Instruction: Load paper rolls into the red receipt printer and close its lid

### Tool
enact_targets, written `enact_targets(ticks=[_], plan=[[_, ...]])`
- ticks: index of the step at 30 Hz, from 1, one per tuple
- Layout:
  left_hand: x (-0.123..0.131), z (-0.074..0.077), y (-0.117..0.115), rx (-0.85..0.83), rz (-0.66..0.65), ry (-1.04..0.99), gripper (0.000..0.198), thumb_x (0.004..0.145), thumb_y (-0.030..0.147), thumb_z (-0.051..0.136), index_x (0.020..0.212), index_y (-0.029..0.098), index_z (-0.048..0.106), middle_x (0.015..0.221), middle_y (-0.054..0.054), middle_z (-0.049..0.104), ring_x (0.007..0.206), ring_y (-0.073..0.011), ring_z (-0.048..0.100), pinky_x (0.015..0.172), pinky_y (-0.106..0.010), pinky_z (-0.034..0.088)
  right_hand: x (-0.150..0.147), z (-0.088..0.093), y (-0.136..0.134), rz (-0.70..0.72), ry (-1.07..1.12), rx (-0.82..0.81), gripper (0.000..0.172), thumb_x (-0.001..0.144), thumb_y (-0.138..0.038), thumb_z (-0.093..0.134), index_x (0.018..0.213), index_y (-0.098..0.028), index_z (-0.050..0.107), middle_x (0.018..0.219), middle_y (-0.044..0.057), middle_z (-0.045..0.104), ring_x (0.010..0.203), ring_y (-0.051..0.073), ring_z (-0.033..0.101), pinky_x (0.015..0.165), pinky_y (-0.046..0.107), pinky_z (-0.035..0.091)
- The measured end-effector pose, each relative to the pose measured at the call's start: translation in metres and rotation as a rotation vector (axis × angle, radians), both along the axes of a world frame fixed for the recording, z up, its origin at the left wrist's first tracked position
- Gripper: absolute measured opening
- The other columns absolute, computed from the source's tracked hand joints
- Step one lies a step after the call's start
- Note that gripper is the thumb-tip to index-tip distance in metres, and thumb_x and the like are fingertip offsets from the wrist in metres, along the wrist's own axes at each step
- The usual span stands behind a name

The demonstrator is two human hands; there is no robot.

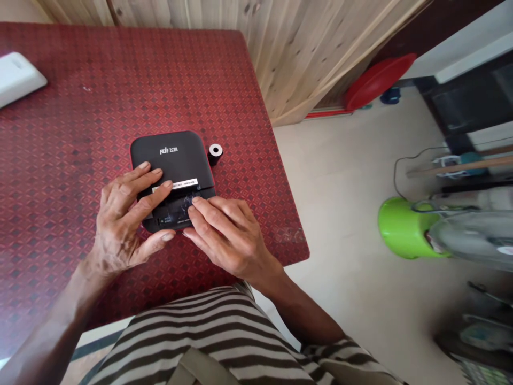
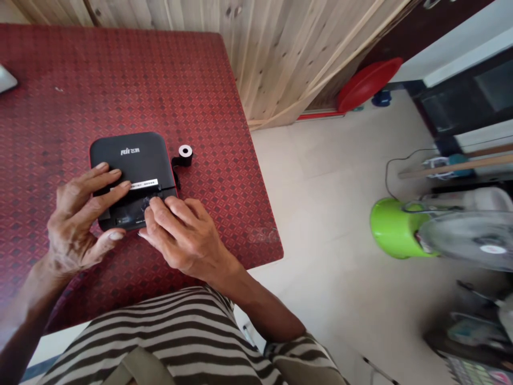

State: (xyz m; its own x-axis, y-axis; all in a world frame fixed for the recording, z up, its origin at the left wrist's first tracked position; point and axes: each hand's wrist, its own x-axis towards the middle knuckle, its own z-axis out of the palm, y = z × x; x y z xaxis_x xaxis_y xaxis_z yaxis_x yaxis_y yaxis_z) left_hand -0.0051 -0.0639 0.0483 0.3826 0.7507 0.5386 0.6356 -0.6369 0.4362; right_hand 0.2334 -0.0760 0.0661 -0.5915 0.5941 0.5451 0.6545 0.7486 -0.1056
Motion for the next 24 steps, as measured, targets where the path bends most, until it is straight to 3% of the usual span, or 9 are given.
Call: enact_targets(ticks=[5, 13, 17, 20, 24], plan=[[-0.002, -0.001, 0.001, 0.019, -0.010, 0.026, 0.069, 0.087, 0.059, 0.066, 0.142, 0.017, 0.062, 0.140, -0.023, 0.064, 0.140, -0.0416, 0.054, 0.115, -0.058, 0.040, 0.000, -0.002, -0.005, -0.020, 0.010, -0.001, 0.030, 0.097, -0.027, 0.068, 0.118, -0.007, 0.070, 0.121, 0.013, 0.077, 0.109, 0.022, 0.065, 0.092, 0.036, 0.054], [-0.003, -0.005, 0.001, 0.038, -0.004, 0.045, 0.070, 0.082, 0.055, 0.072, 0.142, 0.020, 0.063, 0.138, -0.022, 0.066, 0.137, -0.0427, 0.057, 0.112, -0.057, 0.041, -0.002, -0.006, -0.011, -0.092, 0.040, 0.020, 0.027, 0.097, -0.027, 0.067, 0.116, -0.008, 0.070, 0.116, 0.012, 0.077, 0.106, 0.021, 0.066, 0.090, 0.036, 0.055], [0.000, 0.000, 0.000, -0.004, 0.005, 0.003, 0.068, 0.084, 0.058, 0.070, 0.140, 0.021, 0.065, 0.138, -0.021, 0.066, 0.138, -0.0424, 0.056, 0.113, -0.058, 0.039, -0.003, -0.006, -0.011, -0.094, 0.058, 0.043, 0.028, 0.095, -0.026, 0.071, 0.115, -0.006, 0.070, 0.115, 0.013, 0.078, 0.104, 0.022, 0.068, 0.088, 0.036, 0.057], [0.005, 0.007, -0.006, -0.121, 0.033, -0.156, 0.050, 0.091, 0.049, 0.063, 0.134, 0.024, 0.069, 0.134, -0.017, 0.069, 0.135, -0.0382, 0.059, 0.114, -0.058, 0.038, -0.001, -0.007, -0.012, -0.121, 0.081, 0.050, 0.027, 0.094, -0.025, 0.072, 0.112, -0.006, 0.071, 0.113, 0.014, 0.078, 0.101, 0.023, 0.069, 0.086, 0.037, 0.058], [0.008, 0.007, -0.014, -0.106, 0.331, -0.601, 0.029, 0.086, 0.027, 0.071, 0.115, 0.026, 0.077, 0.106, -0.008, 0.074, 0.101, -0.0237, 0.069, 0.096, -0.043, 0.048, 0.002, -0.013, -0.014, -0.131, 0.155, 0.021, 0.026, 0.093, -0.022, 0.072, 0.114, -0.008, 0.069, 0.112, 0.014, 0.079, 0.102, 0.023, 0.070, 0.087, 0.038, 0.061]])
